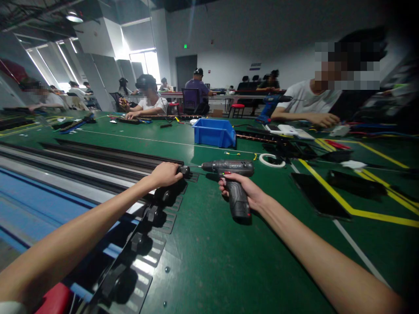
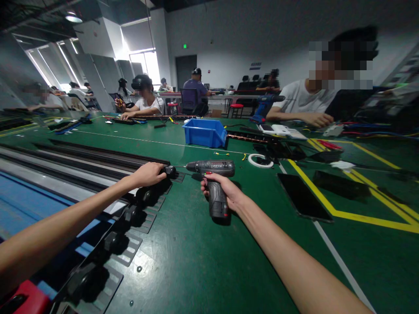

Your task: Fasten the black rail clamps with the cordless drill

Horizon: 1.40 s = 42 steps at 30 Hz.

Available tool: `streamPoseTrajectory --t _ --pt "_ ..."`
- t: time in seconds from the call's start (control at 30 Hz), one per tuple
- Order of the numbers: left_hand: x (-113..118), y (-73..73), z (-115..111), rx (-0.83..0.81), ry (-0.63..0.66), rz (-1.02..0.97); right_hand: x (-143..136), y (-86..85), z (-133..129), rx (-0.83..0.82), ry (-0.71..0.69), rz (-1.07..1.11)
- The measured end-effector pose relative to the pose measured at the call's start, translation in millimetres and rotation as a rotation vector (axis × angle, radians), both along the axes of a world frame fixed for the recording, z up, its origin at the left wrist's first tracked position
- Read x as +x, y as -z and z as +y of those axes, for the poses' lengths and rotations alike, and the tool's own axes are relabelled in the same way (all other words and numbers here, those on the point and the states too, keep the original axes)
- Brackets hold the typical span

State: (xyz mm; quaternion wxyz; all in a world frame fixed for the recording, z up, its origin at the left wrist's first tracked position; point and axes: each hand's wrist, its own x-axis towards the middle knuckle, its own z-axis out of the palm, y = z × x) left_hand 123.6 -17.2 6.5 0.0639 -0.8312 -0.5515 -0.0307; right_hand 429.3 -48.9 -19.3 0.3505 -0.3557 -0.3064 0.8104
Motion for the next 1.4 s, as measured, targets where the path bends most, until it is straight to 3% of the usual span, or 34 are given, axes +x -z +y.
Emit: streamPoseTrajectory --t 0.43,0.93,1.4 --pt "-3 2.0 -3 0.025 -0.173 0.057 -1 -0.1 -1 -0.012 -0.004 0.003" --pt "-3 10.5 4 0.065 -0.132 0.071 -6 -2.6 0 -0.037 0.078 -0.014" --pt "-2 7.2 1 0.073 -0.117 0.097 -7 1.8 4 -0.020 0.040 0.025"
